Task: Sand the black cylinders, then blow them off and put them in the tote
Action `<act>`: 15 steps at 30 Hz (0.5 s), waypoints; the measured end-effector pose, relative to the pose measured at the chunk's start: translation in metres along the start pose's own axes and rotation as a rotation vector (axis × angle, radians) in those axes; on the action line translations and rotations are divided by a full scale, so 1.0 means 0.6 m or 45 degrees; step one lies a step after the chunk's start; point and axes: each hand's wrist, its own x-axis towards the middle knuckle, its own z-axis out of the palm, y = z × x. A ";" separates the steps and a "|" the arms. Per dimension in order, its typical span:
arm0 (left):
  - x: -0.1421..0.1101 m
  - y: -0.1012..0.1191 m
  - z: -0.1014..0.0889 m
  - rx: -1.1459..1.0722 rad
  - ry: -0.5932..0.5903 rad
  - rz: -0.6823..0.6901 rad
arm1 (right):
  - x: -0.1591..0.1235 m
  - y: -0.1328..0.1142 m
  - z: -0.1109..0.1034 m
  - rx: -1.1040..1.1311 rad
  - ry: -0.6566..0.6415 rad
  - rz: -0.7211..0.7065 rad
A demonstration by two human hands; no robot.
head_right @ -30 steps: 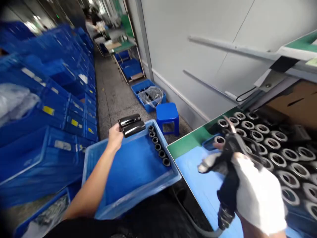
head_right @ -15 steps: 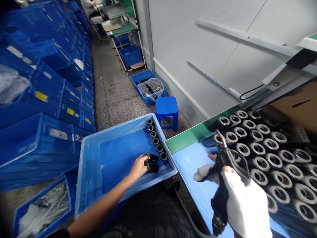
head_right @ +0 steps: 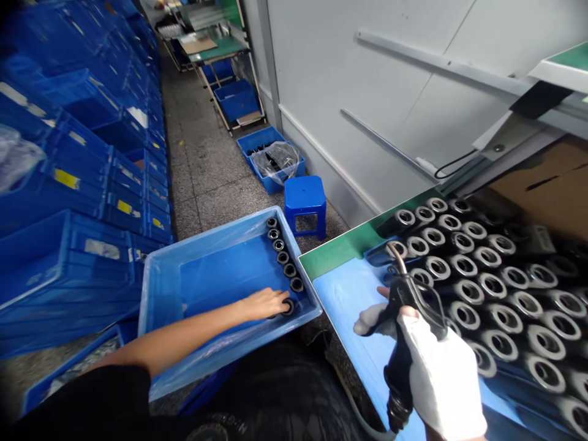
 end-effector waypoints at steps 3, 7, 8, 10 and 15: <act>0.022 -0.005 0.004 0.008 -0.026 0.076 | -0.001 0.015 -0.001 -0.180 0.053 -0.016; 0.046 -0.014 0.002 0.026 -0.058 0.182 | -0.008 0.005 -0.003 -0.115 0.091 -0.041; 0.050 -0.016 0.000 0.036 -0.075 0.222 | -0.011 0.000 -0.003 -0.042 0.099 -0.060; 0.056 -0.021 -0.007 0.058 -0.112 0.301 | -0.018 -0.011 -0.001 0.078 0.127 -0.154; 0.056 -0.024 -0.031 0.131 -0.177 0.432 | -0.033 -0.021 0.003 0.186 0.175 -0.339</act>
